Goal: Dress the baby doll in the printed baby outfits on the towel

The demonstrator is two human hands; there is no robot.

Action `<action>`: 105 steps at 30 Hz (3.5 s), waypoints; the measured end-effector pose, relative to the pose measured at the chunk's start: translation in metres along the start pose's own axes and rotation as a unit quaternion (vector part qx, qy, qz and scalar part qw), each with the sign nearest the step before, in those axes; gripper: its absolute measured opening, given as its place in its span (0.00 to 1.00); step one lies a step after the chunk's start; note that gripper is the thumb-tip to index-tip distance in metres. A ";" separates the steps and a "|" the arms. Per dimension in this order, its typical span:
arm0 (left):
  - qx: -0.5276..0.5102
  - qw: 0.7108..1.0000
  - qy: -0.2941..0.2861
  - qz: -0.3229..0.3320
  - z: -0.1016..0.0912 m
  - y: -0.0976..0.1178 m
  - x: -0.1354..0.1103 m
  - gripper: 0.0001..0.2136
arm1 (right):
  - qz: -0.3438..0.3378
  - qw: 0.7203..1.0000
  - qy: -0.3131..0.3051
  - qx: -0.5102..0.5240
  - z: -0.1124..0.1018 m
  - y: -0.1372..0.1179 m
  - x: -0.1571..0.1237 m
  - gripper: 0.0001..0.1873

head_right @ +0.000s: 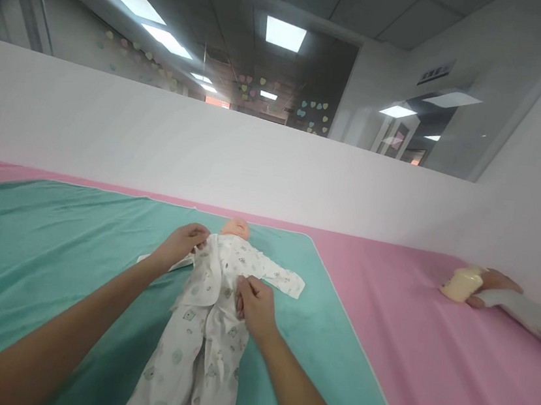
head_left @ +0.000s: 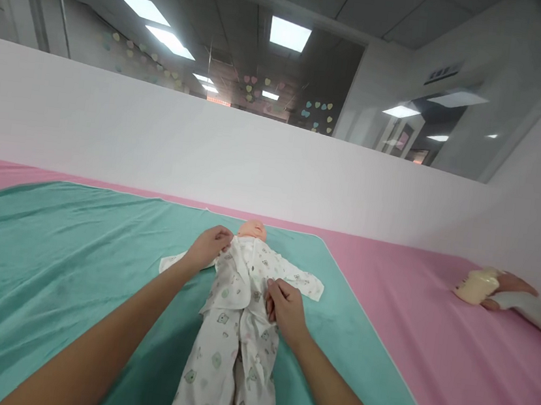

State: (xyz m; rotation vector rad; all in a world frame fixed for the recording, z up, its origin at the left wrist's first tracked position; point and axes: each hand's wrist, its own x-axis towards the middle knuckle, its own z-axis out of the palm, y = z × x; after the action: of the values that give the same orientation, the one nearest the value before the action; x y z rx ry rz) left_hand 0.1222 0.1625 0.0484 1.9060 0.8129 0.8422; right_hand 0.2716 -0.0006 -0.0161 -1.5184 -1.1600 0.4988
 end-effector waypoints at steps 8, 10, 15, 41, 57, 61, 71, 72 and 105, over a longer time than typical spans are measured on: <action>0.197 0.975 -0.089 0.058 0.020 -0.008 0.053 0.11 | -0.130 0.975 0.097 -0.153 0.017 0.011 -0.002 0.19; 0.180 0.972 -0.139 0.053 0.017 -0.004 0.062 0.16 | -0.146 0.970 0.097 -0.169 0.018 0.011 -0.004 0.18; 0.144 0.958 -0.238 0.070 0.004 0.002 0.075 0.17 | -0.143 0.967 0.095 -0.188 0.019 0.013 -0.004 0.18; 0.061 0.997 0.013 -0.045 0.017 -0.039 0.060 0.13 | -0.214 0.948 0.100 -0.214 0.022 -0.009 0.018 0.09; -0.066 0.998 -0.020 -0.001 0.029 -0.036 0.056 0.12 | 0.014 0.963 -0.045 -0.267 0.015 -0.014 0.135 0.12; -0.023 0.997 -0.035 0.070 0.038 -0.044 0.060 0.18 | 0.012 0.966 -0.132 -0.221 0.007 -0.019 0.131 0.11; -0.069 0.994 -0.033 0.078 0.040 -0.045 0.060 0.16 | 0.012 0.964 -0.033 -0.265 0.024 -0.013 0.137 0.08; -0.066 0.996 -0.020 0.065 0.041 -0.043 0.059 0.15 | 0.011 0.970 -0.039 -0.241 0.021 -0.010 0.139 0.07; -0.052 0.998 -0.015 -0.044 0.034 -0.034 0.057 0.10 | -0.016 0.987 0.104 -0.122 0.040 -0.011 0.135 0.09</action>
State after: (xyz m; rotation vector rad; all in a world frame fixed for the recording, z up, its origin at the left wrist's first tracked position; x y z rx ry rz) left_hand 0.1745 0.2061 0.0182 1.7750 0.8123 0.7846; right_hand 0.2929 0.1342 0.0185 -1.7136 -1.1089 0.1752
